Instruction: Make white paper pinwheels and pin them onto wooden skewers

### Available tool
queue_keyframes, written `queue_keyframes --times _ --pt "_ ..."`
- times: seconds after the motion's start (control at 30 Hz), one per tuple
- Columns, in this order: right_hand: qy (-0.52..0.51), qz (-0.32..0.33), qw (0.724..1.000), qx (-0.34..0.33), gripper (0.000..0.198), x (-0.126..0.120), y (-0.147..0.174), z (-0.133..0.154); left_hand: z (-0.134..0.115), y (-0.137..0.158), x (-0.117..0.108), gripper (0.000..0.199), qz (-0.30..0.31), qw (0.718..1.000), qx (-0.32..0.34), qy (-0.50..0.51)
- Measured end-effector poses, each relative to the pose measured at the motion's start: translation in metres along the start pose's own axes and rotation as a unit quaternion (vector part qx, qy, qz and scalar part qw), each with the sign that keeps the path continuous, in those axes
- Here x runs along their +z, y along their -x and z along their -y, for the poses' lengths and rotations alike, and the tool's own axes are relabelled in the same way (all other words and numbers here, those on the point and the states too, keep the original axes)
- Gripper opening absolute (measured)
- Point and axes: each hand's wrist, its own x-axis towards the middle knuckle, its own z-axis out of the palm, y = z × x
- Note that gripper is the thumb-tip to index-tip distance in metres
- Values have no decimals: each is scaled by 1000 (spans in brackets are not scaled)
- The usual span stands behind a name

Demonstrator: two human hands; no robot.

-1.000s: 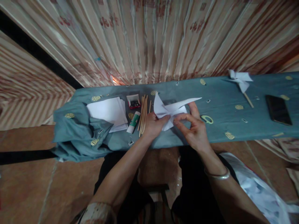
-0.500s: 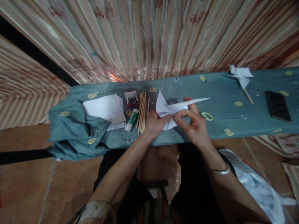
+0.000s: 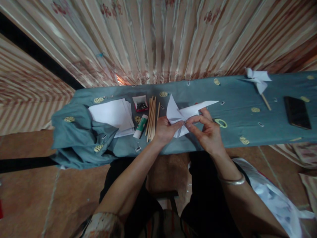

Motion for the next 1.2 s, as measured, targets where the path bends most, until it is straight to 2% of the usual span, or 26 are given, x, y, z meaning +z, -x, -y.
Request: queue_keyframes --times 0.17,0.77,1.03,1.2 --pt "-31 -9 999 21 4 0 0 1 1 0 -1 13 10 1000 1 -15" --pt "-61 0 998 30 4 1 1 -2 1 -2 -3 13 36 999 5 -24" --pt "-70 -6 997 36 3 2 2 -5 4 -3 -5 26 79 997 -28 6" --pt "-77 -8 996 41 3 2 2 -5 5 -4 -6 30 82 996 -32 7"
